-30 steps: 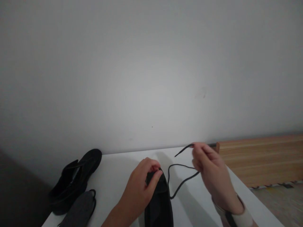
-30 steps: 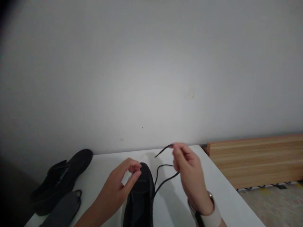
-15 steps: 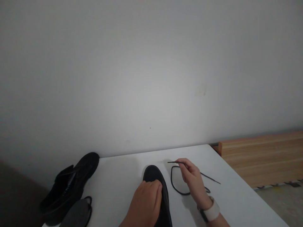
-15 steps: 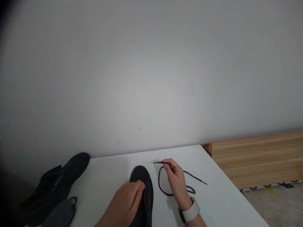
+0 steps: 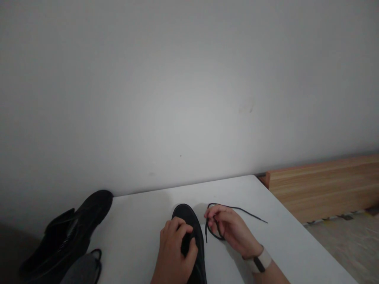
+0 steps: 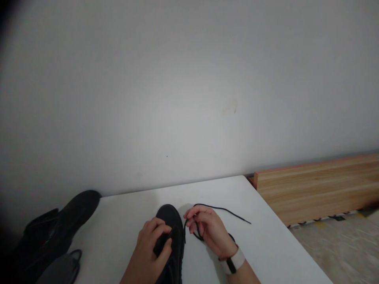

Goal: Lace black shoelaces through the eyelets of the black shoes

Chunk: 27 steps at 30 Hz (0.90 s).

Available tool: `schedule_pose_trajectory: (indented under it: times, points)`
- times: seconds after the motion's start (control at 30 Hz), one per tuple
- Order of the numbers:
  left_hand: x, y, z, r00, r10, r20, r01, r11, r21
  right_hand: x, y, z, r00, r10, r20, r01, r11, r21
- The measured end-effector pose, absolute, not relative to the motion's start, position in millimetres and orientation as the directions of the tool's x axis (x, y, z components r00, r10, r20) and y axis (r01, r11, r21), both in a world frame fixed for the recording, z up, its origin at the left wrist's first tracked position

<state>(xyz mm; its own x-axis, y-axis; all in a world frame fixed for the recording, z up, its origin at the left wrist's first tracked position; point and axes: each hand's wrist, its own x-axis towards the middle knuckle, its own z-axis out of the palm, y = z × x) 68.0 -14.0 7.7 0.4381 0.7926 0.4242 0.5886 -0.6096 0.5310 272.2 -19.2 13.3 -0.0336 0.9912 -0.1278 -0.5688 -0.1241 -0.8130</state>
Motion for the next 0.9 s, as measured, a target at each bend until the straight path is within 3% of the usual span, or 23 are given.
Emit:
schedule_pose_trajectory:
  times: [0.43,0.9]
  points:
    - [70.8,-18.1,13.3,0.386,0.845,0.371,0.587,-0.535,0.608,276.8,-17.1,3.8,0.062,0.98,-0.188,-0.686,-0.095,-0.721]
    - [71.7,-17.2,12.4,0.391,0.839,0.378,0.575,-0.544,0.611,269.2,-14.7,-0.6,0.11,0.977,-0.184,-0.651,-0.068,-0.756]
